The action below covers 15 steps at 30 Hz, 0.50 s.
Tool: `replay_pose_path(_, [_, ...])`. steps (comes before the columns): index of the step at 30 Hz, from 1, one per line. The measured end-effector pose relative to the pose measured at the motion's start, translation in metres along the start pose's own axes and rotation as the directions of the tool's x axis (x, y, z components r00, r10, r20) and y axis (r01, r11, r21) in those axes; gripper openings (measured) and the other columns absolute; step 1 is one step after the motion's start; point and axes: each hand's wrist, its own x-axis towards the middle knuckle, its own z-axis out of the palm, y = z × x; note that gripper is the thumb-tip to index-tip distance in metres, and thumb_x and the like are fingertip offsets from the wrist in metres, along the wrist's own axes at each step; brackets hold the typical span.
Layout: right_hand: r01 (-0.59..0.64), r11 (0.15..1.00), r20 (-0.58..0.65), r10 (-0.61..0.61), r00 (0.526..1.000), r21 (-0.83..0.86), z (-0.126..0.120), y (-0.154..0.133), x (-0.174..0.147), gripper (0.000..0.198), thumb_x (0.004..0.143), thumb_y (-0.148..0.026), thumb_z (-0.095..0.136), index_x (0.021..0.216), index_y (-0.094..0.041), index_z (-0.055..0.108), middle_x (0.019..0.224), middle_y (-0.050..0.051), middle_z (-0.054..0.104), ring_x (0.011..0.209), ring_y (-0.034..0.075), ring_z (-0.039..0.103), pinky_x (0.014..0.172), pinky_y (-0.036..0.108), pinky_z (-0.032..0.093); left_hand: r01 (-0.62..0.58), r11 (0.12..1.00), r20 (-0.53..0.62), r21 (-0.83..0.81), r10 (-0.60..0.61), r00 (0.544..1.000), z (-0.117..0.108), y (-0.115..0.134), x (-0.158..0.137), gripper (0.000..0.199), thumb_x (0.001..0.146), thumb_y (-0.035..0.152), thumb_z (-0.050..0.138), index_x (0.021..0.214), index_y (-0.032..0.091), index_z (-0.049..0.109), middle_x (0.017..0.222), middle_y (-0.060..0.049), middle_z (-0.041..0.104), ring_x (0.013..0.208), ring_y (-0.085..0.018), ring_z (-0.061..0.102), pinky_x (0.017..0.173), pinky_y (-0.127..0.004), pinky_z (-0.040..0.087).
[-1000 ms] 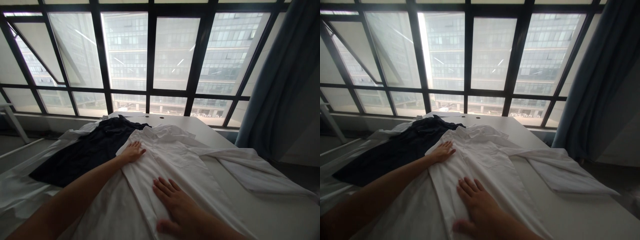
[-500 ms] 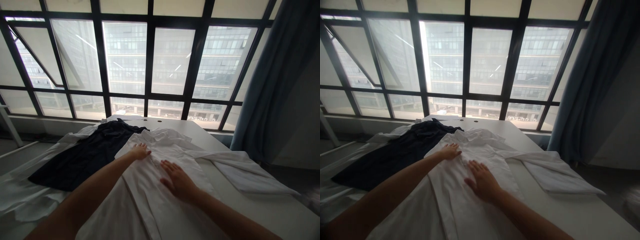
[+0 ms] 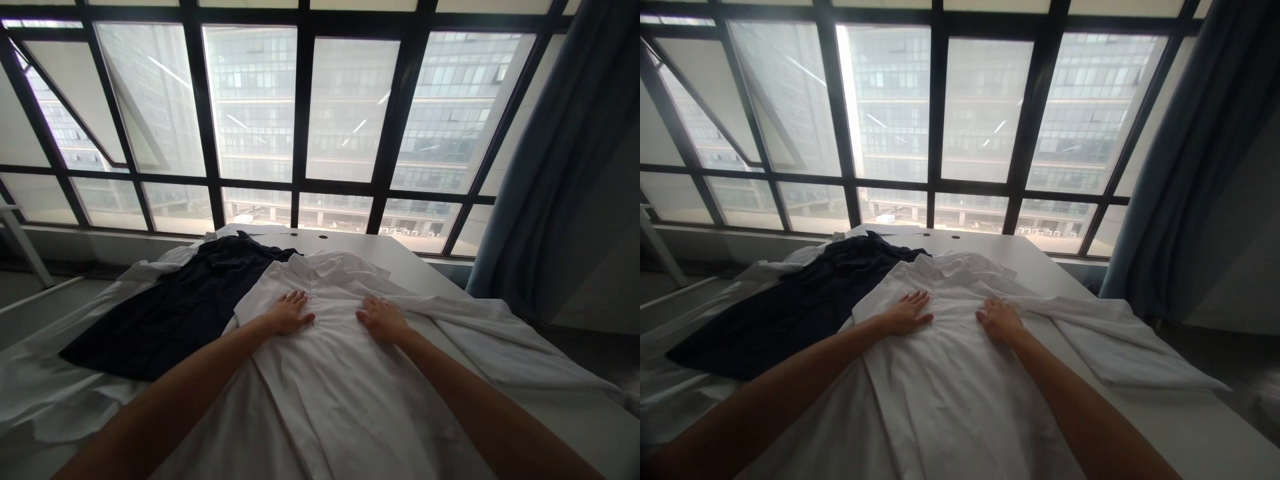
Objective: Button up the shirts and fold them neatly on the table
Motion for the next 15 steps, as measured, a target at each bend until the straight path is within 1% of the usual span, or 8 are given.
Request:
replay_pose_path(2, [0.142,0.986,-0.106,-0.133,0.985,0.087,-0.008,-0.037,-0.011,0.062,0.096,-0.050,0.030,0.143,-0.010,0.042,0.148,0.017,0.040,0.137,0.027,0.036,0.114,0.046,0.022,0.026,0.999,-0.046,0.022,-0.025,0.999,-0.004,-0.011,0.008,0.079,0.092,0.065,0.020,0.152,0.013,0.021,0.159,-0.011,0.013,0.146,-0.024,0.011,0.117,-0.040,0.011])
replay_pose_path(3, [0.256,0.957,-0.133,-0.239,0.962,0.133,-0.011,-0.057,-0.019,0.065,0.095,-0.053,0.031,0.144,-0.012,0.041,0.150,0.016,0.038,0.139,0.027,0.034,0.115,0.046,0.021,0.058,0.997,-0.096,0.046,-0.054,0.994,-0.005,-0.018,0.011,0.078,0.093,0.064,0.021,0.151,0.012,0.022,0.159,-0.011,0.013,0.147,-0.024,0.010,0.117,-0.041,0.010])
replay_pose_path(5, [0.488,0.845,-0.120,-0.473,0.873,0.219,-0.014,-0.093,-0.040,0.069,0.094,-0.058,0.033,0.147,-0.014,0.036,0.153,0.012,0.032,0.143,0.024,0.025,0.117,0.044,0.016,0.163,0.982,-0.201,0.093,-0.141,0.969,-0.008,-0.038,0.017,0.074,0.094,0.059,0.024,0.150,0.011,0.025,0.158,-0.013,0.015,0.147,-0.026,0.008,0.117,-0.043,0.006])
replay_pose_path(7, [0.619,0.727,-0.061,-0.633,0.772,0.297,-0.016,-0.118,-0.061,0.074,0.092,-0.061,0.036,0.150,-0.016,0.031,0.155,0.012,0.028,0.145,0.025,0.019,0.118,0.046,0.012,0.292,0.952,-0.237,0.089,-0.264,0.935,-0.008,-0.057,0.021,0.072,0.094,0.056,0.024,0.150,0.011,0.026,0.158,-0.014,0.016,0.147,-0.026,0.008,0.116,-0.045,0.007])
replay_pose_path(9, [0.638,0.684,-0.019,-0.677,0.736,0.354,-0.016,-0.128,-0.079,0.075,0.092,-0.061,0.037,0.151,-0.016,0.027,0.156,0.013,0.024,0.145,0.026,0.017,0.118,0.048,0.010,0.372,0.927,-0.210,0.052,-0.354,0.911,-0.007,-0.072,0.023,0.072,0.094,0.057,0.021,0.150,0.011,0.025,0.158,-0.014,0.017,0.146,-0.027,0.010,0.116,-0.046,0.010])
replay_pose_path(12, [0.648,0.664,-0.012,-0.695,0.719,0.372,-0.010,-0.124,-0.100,0.079,0.089,-0.063,0.042,0.152,-0.018,0.024,0.157,0.014,0.020,0.145,0.030,0.016,0.117,0.051,0.010,0.376,0.926,-0.164,0.020,-0.368,0.915,-0.005,-0.082,0.025,0.076,0.093,0.061,0.019,0.150,0.012,0.024,0.158,-0.014,0.016,0.146,-0.026,0.011,0.115,-0.045,0.013])
replay_pose_path(14, [0.708,0.622,-0.044,-0.740,0.671,0.334,0.001,-0.118,-0.113,0.076,0.090,-0.061,0.044,0.152,-0.021,0.024,0.156,0.013,0.022,0.144,0.031,0.020,0.117,0.053,0.013,0.366,0.930,-0.146,0.018,-0.360,0.921,-0.005,-0.084,0.027,0.077,0.092,0.063,0.021,0.150,0.012,0.024,0.158,-0.013,0.015,0.146,-0.025,0.010,0.116,-0.045,0.013])
replay_pose_path(15, [0.749,0.590,-0.065,-0.771,0.634,0.302,0.009,-0.115,-0.120,0.070,0.092,-0.057,0.043,0.151,-0.024,0.025,0.155,0.012,0.025,0.143,0.031,0.024,0.116,0.052,0.017,0.367,0.930,-0.138,0.015,-0.361,0.922,-0.005,-0.085,0.028,0.078,0.092,0.063,0.021,0.151,0.012,0.024,0.158,-0.013,0.015,0.147,-0.025,0.010,0.116,-0.045,0.013])
